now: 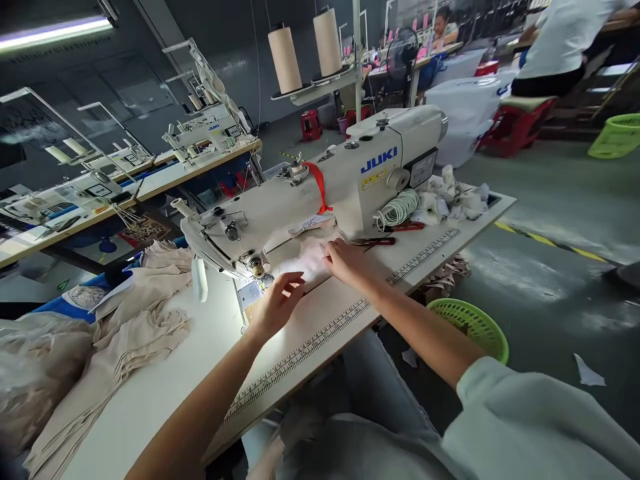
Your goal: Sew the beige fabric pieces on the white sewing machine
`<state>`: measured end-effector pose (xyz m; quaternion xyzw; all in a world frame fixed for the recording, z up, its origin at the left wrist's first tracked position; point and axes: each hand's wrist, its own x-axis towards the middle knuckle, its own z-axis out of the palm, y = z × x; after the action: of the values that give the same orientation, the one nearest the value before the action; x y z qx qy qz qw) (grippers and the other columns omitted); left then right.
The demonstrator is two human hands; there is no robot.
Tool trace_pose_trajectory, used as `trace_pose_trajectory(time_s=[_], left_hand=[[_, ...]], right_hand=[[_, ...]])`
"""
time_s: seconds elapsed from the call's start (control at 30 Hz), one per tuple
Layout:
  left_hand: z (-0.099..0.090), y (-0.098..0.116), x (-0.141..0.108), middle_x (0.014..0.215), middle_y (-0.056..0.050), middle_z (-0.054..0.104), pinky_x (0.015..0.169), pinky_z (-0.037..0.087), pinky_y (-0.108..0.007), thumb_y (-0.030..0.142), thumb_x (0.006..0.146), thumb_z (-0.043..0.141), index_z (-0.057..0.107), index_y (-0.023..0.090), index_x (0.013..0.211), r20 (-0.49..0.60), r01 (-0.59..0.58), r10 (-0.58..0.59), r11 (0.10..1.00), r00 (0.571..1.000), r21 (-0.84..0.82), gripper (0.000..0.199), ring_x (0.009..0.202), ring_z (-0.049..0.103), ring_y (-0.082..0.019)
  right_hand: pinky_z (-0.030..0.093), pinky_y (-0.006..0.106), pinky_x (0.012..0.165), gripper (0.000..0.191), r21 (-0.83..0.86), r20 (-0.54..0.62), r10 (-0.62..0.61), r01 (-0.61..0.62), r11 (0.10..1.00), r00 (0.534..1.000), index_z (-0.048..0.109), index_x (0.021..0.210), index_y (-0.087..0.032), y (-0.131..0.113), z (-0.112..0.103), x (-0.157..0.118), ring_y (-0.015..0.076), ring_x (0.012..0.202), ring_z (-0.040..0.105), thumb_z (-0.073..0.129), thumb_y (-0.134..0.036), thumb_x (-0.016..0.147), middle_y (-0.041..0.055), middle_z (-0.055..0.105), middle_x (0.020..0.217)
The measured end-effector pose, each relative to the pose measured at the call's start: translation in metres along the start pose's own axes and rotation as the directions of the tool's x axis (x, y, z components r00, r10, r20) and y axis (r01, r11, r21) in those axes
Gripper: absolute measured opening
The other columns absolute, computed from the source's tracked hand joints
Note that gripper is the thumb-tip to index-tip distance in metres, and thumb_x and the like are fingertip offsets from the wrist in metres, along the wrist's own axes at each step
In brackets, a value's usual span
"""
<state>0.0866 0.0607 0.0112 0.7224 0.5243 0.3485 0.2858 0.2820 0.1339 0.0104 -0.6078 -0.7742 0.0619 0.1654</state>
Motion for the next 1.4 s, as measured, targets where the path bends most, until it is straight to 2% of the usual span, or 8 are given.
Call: trace_pose_trajectory(time_s=[0.17,0.37,0.5,0.6,0.8,0.97,1.23,1.4], left_hand=[[0.024,-0.028,0.057,0.115,-0.013,0.068,0.087,0.057,-0.042,0.022,0.084,0.070,0.067,0.018,0.109,-0.284,0.059,0.021,0.962,0.959,0.268,0.025,0.095,0.066,-0.025],[0.036,-0.025,0.082,0.117,-0.012,0.070,0.103,0.049,-0.048,0.017,0.083,0.071,0.067,0.021,0.086,-0.297,-0.010,0.097,0.960,0.950,0.281,0.007,0.122,0.057,-0.031],[0.032,-0.019,0.067,0.101,-0.007,0.072,0.091,0.053,-0.038,0.018,0.091,0.063,0.057,0.023,0.086,-0.336,-0.156,0.193,0.979,0.922,0.134,0.008,0.102,0.065,-0.022],[0.022,-0.014,0.037,0.072,0.002,0.062,0.063,0.048,-0.027,0.027,0.099,0.052,0.049,0.025,0.091,-0.308,-0.103,0.083,0.994,0.948,-0.049,0.009,0.063,0.060,-0.015],[-0.032,-0.024,-0.040,0.061,0.006,0.052,0.055,0.035,-0.026,0.025,0.099,0.048,0.044,0.026,0.084,-0.194,0.176,-0.157,0.980,0.968,0.088,0.015,0.053,0.050,-0.014],[-0.093,-0.047,-0.083,0.068,0.004,0.062,0.061,0.033,-0.028,0.028,0.100,0.050,0.054,0.025,0.089,-0.339,0.496,-0.371,0.739,0.864,0.455,0.013,0.064,0.059,-0.017],[-0.180,-0.078,-0.097,0.104,-0.009,0.073,0.072,0.046,-0.030,0.028,0.095,0.058,0.067,0.022,0.100,-0.470,0.493,-0.195,0.547,0.861,0.676,0.012,0.094,0.068,-0.024],[-0.211,-0.091,-0.107,0.106,-0.012,0.073,0.072,0.048,-0.032,0.025,0.094,0.054,0.068,0.021,0.088,-0.426,0.515,-0.297,0.378,0.855,0.769,0.016,0.102,0.067,-0.029]], right_hand=[[0.037,0.027,0.064,0.016,0.067,-0.075,-0.159,0.164,0.984,0.984,0.066,0.105,-0.021,0.012,0.009,-0.005,0.0192,0.086,0.067,0.052,-0.020,0.098,0.0081,0.072,0.110],[0.038,0.028,0.066,0.010,0.222,-0.107,-0.110,0.131,0.966,0.988,0.066,0.100,-0.022,0.023,0.020,0.003,0.0196,0.083,0.066,0.057,-0.024,0.095,0.0049,0.073,0.094],[0.039,0.027,0.067,0.011,0.192,-0.122,-0.171,0.192,0.962,0.978,0.066,0.096,-0.022,0.026,0.022,0.004,0.0197,0.086,0.066,0.057,-0.027,0.096,0.0061,0.073,0.097],[0.041,0.027,0.069,0.015,0.162,-0.112,-0.234,0.250,0.955,0.966,0.067,0.094,-0.021,0.029,0.021,0.003,0.0200,0.090,0.067,0.054,-0.027,0.097,0.0072,0.072,0.103],[0.043,0.029,0.070,0.020,0.161,-0.221,-0.284,0.322,0.933,0.933,0.068,0.090,-0.022,0.033,0.026,0.000,0.0199,0.083,0.064,0.051,-0.032,0.095,0.0068,0.071,0.096],[0.042,0.031,0.066,0.023,0.164,-0.222,-0.283,0.322,0.933,0.933,0.065,0.085,-0.023,0.036,0.031,0.005,0.0193,0.077,0.063,0.051,-0.040,0.090,0.0070,0.070,0.094],[0.047,0.031,0.066,0.017,0.203,-0.340,-0.225,0.306,0.930,0.913,0.063,0.087,-0.025,0.028,0.025,0.001,0.0196,0.070,0.063,0.050,-0.035,0.087,0.0078,0.072,0.090],[0.049,0.033,0.070,0.015,0.215,-0.295,-0.269,0.338,0.916,0.917,0.064,0.085,-0.025,0.024,0.024,0.000,0.0206,0.070,0.064,0.050,-0.031,0.085,0.0104,0.075,0.092]])
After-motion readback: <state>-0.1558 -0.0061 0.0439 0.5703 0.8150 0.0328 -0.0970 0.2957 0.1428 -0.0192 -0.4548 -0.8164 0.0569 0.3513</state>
